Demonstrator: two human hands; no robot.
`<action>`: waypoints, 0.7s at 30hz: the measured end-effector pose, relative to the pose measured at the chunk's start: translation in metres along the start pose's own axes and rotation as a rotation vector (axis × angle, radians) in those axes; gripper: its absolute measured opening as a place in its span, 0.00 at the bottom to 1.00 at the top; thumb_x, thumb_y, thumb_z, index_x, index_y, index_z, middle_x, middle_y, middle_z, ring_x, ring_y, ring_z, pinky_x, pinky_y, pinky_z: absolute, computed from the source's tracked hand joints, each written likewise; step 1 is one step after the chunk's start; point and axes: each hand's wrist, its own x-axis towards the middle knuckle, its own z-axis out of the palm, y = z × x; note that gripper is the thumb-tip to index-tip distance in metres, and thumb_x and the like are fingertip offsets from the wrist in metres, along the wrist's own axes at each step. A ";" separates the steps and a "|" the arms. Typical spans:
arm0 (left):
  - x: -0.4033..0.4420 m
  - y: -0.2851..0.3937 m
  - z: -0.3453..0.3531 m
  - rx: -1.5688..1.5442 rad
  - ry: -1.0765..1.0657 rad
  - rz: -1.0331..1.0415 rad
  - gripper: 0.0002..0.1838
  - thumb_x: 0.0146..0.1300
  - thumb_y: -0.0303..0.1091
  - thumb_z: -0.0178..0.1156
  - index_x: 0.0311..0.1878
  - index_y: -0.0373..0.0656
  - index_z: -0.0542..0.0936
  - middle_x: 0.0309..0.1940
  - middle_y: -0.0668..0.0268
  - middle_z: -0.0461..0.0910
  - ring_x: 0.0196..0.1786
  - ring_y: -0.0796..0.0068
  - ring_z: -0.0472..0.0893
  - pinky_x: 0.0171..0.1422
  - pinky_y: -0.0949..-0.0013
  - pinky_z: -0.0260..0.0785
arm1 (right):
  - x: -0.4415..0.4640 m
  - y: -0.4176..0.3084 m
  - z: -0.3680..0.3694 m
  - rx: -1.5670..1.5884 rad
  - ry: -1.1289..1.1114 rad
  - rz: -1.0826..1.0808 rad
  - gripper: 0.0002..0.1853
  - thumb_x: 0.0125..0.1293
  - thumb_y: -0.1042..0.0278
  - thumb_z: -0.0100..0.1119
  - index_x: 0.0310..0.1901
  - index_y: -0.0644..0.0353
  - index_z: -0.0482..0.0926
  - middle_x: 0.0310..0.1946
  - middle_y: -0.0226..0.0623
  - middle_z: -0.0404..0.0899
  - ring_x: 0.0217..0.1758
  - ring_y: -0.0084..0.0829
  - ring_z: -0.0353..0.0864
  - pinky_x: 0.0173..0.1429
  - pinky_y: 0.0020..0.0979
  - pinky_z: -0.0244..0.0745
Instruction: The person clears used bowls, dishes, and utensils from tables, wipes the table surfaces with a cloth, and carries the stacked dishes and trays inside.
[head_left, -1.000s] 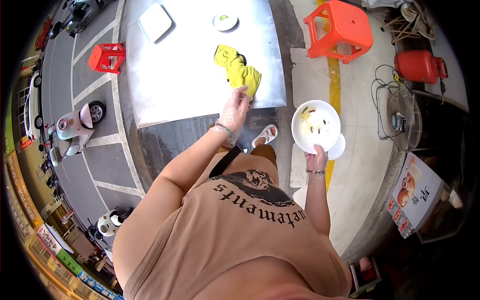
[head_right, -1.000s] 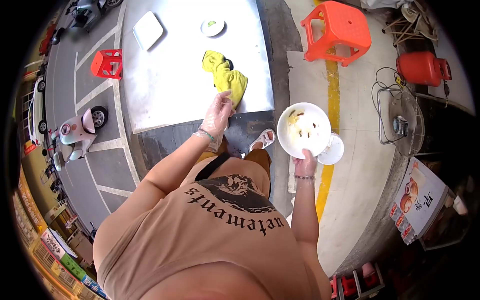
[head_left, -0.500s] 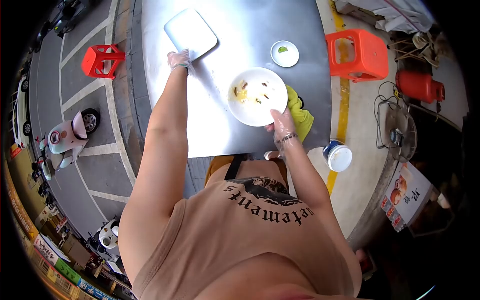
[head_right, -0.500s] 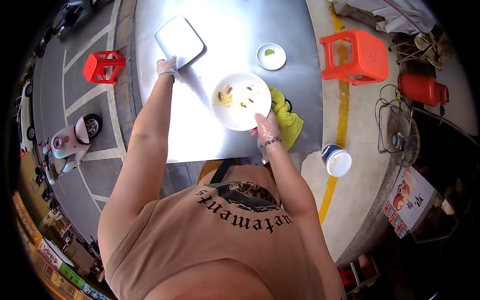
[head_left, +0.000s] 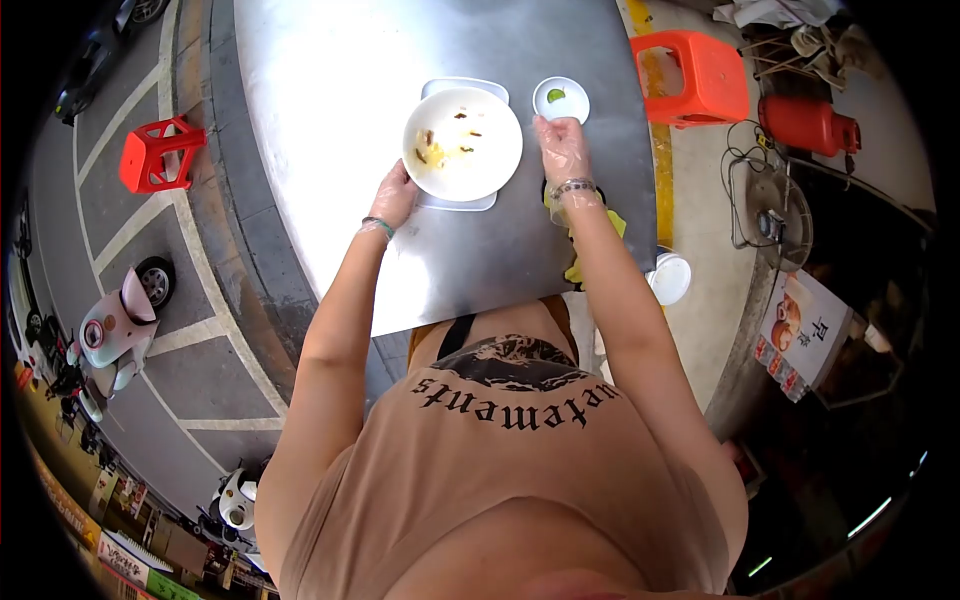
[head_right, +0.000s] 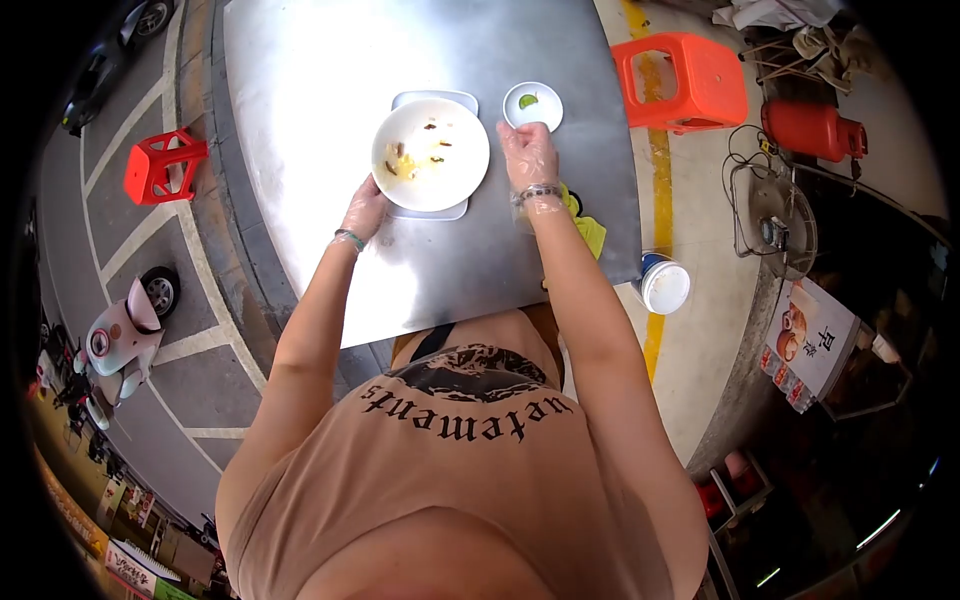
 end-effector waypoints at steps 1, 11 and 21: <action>-0.003 0.006 -0.003 0.018 -0.055 -0.110 0.19 0.63 0.31 0.50 0.56 0.37 0.72 0.47 0.56 0.79 0.48 0.67 0.78 0.59 0.67 0.66 | 0.015 0.002 -0.008 -0.130 0.224 -0.094 0.22 0.57 0.57 0.62 0.47 0.63 0.71 0.30 0.41 0.78 0.35 0.38 0.79 0.45 0.37 0.75; -0.001 0.024 0.011 0.463 0.116 0.006 0.17 0.61 0.39 0.51 0.46 0.36 0.76 0.42 0.48 0.79 0.46 0.50 0.78 0.51 0.58 0.70 | 0.060 -0.029 -0.025 0.246 -0.055 0.140 0.16 0.59 0.68 0.58 0.47 0.65 0.71 0.35 0.40 0.78 0.29 0.29 0.80 0.30 0.28 0.78; 0.003 0.024 0.035 0.167 0.338 0.035 0.13 0.63 0.33 0.49 0.48 0.39 0.73 0.41 0.50 0.79 0.44 0.54 0.79 0.48 0.61 0.70 | -0.095 0.051 -0.102 -0.656 -0.139 -0.590 0.31 0.54 0.58 0.62 0.60 0.54 0.67 0.58 0.46 0.66 0.60 0.44 0.66 0.64 0.39 0.61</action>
